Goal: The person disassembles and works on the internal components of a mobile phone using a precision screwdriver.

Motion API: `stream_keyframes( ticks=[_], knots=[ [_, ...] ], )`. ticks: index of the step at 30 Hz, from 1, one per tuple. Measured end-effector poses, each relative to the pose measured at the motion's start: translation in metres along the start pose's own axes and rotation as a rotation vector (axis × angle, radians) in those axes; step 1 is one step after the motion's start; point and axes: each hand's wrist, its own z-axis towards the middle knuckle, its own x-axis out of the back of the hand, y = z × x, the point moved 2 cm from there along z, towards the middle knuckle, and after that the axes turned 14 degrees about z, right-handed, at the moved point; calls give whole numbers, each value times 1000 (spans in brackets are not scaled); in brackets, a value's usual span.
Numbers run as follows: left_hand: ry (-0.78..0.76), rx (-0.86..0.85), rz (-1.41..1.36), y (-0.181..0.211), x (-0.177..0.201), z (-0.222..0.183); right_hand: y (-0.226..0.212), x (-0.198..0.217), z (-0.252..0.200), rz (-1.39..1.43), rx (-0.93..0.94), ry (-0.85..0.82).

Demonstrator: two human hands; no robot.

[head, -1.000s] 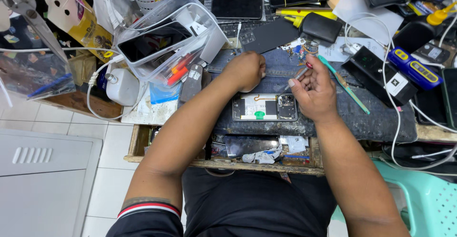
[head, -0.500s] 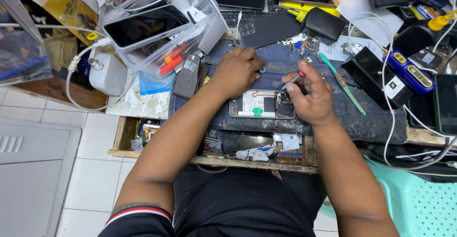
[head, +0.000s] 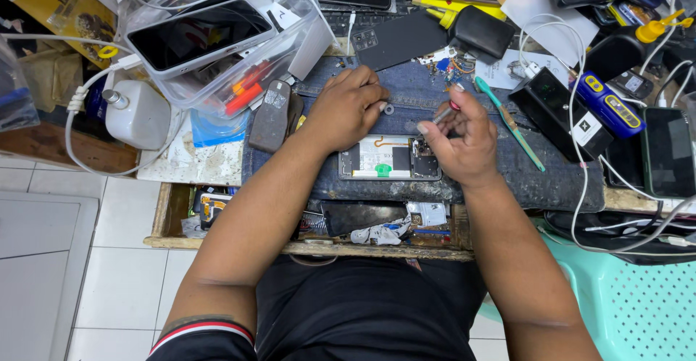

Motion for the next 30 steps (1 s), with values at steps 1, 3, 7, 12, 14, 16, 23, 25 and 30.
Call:
stream_keyframes(
  ticks=[1, 3, 7, 12, 14, 16, 23, 25, 30],
  knots=[
    [2, 0, -5, 1, 0, 0, 0, 0, -1, -2, -3, -3],
    [-13, 2, -14, 1, -1, 0, -3, 3, -1, 72, 2, -20],
    [-21, -1, -39, 2, -2, -2, 0, 3, -1, -81, -20, 14],
    [-41, -40, -83, 4, -1, -1, 3, 6, -6, -19, 29, 41],
    [-61, -60, -111, 6, -1, -2, 6, 8, -10, 22, 27, 73],
    [-76, -92, -137, 9, 2, 0, 9, 10, -11, 81, 36, 106],
    [-215, -161, -42, 32, -2, 9, 8, 8, -13, 188, 25, 184],
    [-267, -186, -22, 28, -5, 12, 10, 8, -13, 170, 14, 201],
    [-230, -101, -18, 14, -2, 11, 11, 10, -14, 218, 3, 210]
  ],
)
